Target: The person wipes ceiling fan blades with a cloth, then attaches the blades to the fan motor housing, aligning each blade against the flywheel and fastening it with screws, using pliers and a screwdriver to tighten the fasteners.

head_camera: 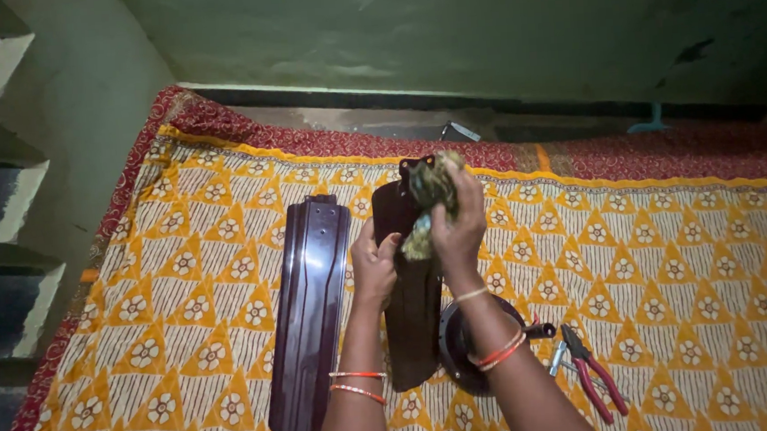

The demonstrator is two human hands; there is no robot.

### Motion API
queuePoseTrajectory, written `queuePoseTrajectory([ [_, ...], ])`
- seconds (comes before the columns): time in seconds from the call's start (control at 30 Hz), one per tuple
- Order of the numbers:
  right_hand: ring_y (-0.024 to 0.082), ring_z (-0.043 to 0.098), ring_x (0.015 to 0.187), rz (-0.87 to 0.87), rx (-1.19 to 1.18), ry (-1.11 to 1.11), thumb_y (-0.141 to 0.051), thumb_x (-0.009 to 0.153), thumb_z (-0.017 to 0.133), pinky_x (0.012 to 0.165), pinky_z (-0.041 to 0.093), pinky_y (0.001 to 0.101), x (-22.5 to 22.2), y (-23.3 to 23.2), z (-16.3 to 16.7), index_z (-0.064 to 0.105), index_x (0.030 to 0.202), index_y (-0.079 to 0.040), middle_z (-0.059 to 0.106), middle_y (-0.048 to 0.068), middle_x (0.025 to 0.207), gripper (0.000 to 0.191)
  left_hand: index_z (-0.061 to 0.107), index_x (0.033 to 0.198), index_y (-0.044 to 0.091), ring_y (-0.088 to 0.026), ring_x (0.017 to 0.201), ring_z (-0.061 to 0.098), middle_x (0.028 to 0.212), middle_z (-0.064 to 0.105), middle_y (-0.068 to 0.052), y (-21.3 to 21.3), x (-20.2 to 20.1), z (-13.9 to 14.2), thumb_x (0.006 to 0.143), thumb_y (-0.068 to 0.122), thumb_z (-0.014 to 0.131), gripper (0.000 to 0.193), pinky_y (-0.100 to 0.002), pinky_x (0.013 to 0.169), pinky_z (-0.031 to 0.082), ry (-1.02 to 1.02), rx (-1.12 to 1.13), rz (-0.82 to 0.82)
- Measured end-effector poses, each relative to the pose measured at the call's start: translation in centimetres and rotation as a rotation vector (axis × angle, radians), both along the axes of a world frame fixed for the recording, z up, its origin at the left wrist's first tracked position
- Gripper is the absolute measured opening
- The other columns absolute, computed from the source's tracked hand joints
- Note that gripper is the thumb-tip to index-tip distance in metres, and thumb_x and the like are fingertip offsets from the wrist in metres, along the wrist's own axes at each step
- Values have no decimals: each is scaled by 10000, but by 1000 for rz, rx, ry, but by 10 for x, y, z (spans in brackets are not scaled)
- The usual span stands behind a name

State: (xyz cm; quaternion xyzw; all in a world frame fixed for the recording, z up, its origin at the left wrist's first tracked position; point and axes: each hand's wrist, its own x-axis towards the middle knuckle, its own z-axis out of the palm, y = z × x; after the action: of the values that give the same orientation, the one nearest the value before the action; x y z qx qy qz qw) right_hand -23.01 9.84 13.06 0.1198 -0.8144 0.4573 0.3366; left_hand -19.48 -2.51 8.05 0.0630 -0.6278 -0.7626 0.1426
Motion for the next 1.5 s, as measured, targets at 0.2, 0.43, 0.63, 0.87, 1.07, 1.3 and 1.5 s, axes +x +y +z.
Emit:
queuePoseTrajectory([
  [0.2, 299, 617, 1234, -11, 118, 54, 152, 821, 624, 1075, 540, 379, 6, 1, -8, 590, 1462, -159, 619, 134, 1269, 714, 596, 1323, -15, -165, 1098, 643, 1231, 704, -117, 0, -2, 1, 960, -20, 631, 365, -265, 943, 509, 59, 106, -29],
  [0.43, 267, 668, 1066, 163, 109, -143, 62, 735, 764, 915, 572, 358, 69, 12, -61, 653, 1345, -132, 630, 106, 1150, 650, 567, 1354, 5, -157, 1129, 638, 1267, 696, -84, -5, -1, -7, 974, 89, 660, 401, -270, 968, 495, 54, 167, -29],
  [0.63, 296, 654, 1170, 87, 109, 65, 57, 718, 758, 1029, 562, 398, 49, 2, -26, 662, 1306, -142, 653, 121, 1249, 627, 611, 1322, 23, -139, 1030, 656, 1172, 725, -75, -7, -3, -22, 1002, 167, 654, 353, -269, 896, 535, 27, 242, -75],
  [0.87, 292, 670, 1068, 182, 259, 156, 81, 712, 730, 886, 582, 382, 41, -25, 8, 711, 1297, -145, 657, 115, 1180, 627, 623, 1225, 75, -133, 992, 670, 1091, 699, -15, -16, 1, -25, 1040, 431, 523, 413, -299, 848, 567, 66, 418, -170],
  [1.07, 291, 684, 1008, 231, 326, 129, 62, 705, 734, 816, 590, 384, 71, -17, -26, 735, 1233, -120, 665, 94, 1125, 558, 587, 1320, 115, -166, 970, 691, 1099, 700, -59, -24, 6, -7, 1023, 676, 228, 730, -316, 837, 595, 10, 570, -268],
  [1.3, 258, 681, 962, 332, 475, 28, -4, 719, 809, 803, 576, 379, 96, -5, -71, 742, 1177, -127, 695, 74, 1113, 479, 544, 1422, 4, -213, 1264, 542, 1395, 594, -145, -37, 3, -15, 1015, 595, 423, 728, -342, 1080, 422, -77, 365, -107],
  [1.5, 380, 651, 1059, 387, 375, 4, 11, 616, 778, 929, 537, 448, 91, -9, -50, 646, 1262, -51, 648, 174, 1186, 662, 525, 1404, 4, -187, 1280, 539, 1367, 617, -105, -42, -2, -31, 1015, 435, 551, 581, -314, 1088, 392, -115, 240, -27],
])
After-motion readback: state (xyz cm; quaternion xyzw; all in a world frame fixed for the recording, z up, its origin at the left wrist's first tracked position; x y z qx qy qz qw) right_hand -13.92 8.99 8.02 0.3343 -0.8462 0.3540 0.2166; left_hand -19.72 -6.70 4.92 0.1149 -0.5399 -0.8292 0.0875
